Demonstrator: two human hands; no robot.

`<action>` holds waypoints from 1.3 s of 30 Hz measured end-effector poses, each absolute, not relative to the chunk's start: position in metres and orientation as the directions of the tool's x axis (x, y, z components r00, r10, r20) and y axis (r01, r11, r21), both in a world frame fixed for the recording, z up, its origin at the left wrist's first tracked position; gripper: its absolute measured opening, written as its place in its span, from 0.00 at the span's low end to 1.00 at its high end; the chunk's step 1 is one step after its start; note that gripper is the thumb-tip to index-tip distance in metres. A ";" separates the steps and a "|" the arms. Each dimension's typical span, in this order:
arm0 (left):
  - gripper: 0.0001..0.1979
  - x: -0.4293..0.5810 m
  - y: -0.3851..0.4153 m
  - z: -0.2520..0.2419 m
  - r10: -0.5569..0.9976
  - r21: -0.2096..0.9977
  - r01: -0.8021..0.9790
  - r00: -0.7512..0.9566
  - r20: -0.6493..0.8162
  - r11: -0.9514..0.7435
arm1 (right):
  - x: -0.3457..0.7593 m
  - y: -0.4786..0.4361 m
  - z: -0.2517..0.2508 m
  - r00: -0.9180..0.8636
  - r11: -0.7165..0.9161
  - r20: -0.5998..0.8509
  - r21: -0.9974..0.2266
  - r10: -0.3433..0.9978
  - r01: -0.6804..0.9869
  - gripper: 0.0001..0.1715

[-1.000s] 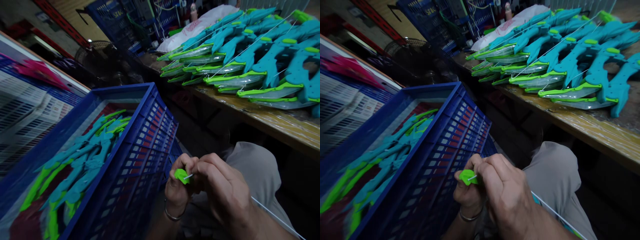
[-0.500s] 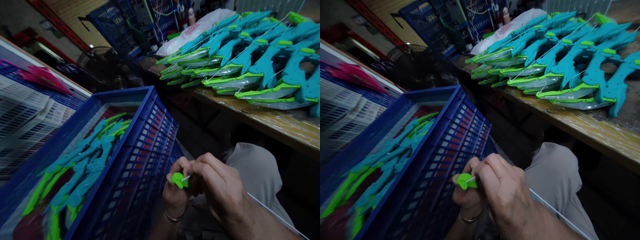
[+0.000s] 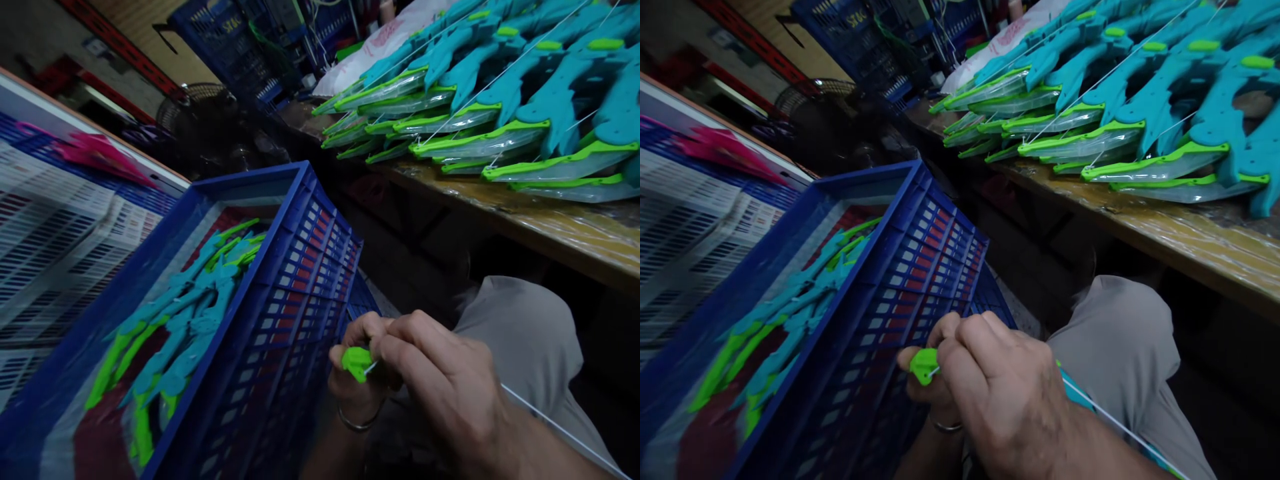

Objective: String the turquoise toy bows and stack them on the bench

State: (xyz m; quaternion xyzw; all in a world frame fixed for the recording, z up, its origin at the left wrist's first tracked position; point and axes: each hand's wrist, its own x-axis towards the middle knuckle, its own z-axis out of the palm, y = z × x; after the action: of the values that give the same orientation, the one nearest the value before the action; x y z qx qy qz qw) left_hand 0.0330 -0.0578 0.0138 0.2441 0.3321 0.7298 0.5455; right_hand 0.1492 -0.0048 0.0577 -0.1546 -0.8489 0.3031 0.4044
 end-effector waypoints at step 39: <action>0.34 0.037 -0.056 0.022 0.946 0.758 -0.626 -0.322 -0.035 -0.185 | 0.148 -0.004 0.059 -0.601 0.799 0.633 -0.601 0.488 0.016 0.17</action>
State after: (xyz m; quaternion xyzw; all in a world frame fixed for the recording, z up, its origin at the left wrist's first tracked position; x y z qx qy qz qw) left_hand 0.0371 -0.0556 0.0221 0.2301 0.3481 0.7346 0.5351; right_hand 0.1481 -0.0040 0.0587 -0.1481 -0.8498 0.2804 0.4211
